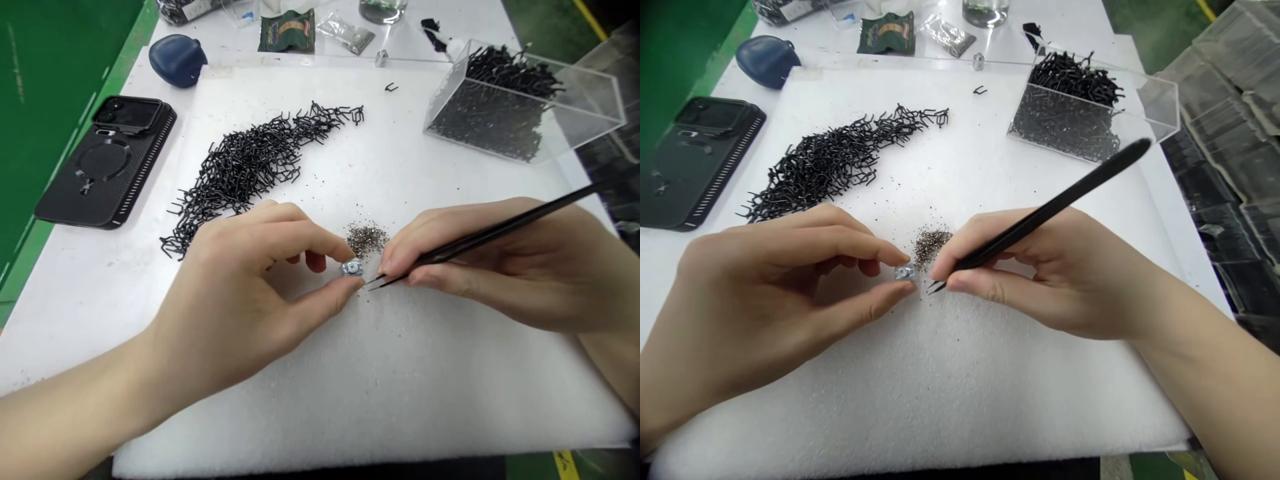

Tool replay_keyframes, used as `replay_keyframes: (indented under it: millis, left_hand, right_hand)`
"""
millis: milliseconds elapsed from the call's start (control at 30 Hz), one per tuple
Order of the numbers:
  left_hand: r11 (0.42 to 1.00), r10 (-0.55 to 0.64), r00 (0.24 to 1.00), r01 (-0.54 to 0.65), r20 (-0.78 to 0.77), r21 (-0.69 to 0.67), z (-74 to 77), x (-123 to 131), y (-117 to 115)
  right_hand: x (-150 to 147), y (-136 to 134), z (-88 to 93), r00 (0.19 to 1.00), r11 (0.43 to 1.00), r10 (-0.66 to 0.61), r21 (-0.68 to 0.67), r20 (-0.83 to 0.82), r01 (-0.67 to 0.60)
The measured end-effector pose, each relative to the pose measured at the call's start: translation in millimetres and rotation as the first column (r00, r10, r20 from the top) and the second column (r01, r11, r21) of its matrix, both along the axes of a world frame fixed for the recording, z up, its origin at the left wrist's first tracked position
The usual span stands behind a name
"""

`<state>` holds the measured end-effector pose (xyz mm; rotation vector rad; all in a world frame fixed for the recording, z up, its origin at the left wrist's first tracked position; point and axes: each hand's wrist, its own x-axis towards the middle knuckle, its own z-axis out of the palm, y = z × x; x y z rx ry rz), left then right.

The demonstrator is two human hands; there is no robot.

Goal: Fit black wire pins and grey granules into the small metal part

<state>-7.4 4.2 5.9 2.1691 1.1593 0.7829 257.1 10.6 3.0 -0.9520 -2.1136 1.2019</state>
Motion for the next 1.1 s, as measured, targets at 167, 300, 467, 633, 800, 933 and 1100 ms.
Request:
replay_keyframes:
  millis: [167, 300, 467, 633, 800, 933, 1100]
  left_hand:
    - [0.998, -0.065, 0.995, 0.066, -0.071, 0.021, -0.6, 0.2, 1.1]
    - [0.997, -0.070, 0.994, 0.072, -0.087, 0.018, -0.1, 0.0, 0.1]
    - [0.998, -0.063, 0.993, 0.063, -0.097, -0.003, 1.2, 1.4, -0.5]
    - [0.997, -0.075, 0.995, 0.074, -0.067, -0.020, 0.3, 1.3, -0.5]
    - [0.997, -0.081, 0.996, 0.080, -0.041, -0.021, -4.0, -0.7, 0.2]
    - [0.996, -0.087, 0.995, 0.086, -0.045, -0.033, -2.0, -0.9, 0.4]
    - [0.996, -0.086, 0.995, 0.085, -0.046, -0.023, -2.0, -0.3, 1.2]
  right_hand:
    - [-1.9, 0.3, 0.3, 1.000, 0.999, 0.019, 0.033, -0.009, -0.019]
    - [-3.5, 0.8, 0.6, 0.999, 0.999, 0.031, 0.021, -0.028, -0.031]
    - [-2.8, 0.4, -1.4, 0.999, 1.000, -0.001, 0.031, -0.047, 0.003]
    - [-4.7, -3.7, -2.4, 0.992, 0.991, -0.109, 0.074, -0.063, 0.113]
    - [-7.9, -5.4, -2.3, 0.995, 0.990, -0.079, 0.111, -0.061, 0.085]
    - [-8.5, -4.2, -2.9, 0.996, 0.991, -0.066, 0.112, -0.064, 0.073]
    - [-8.4, -3.0, -3.9, 0.996, 0.991, -0.061, 0.113, -0.069, 0.069]
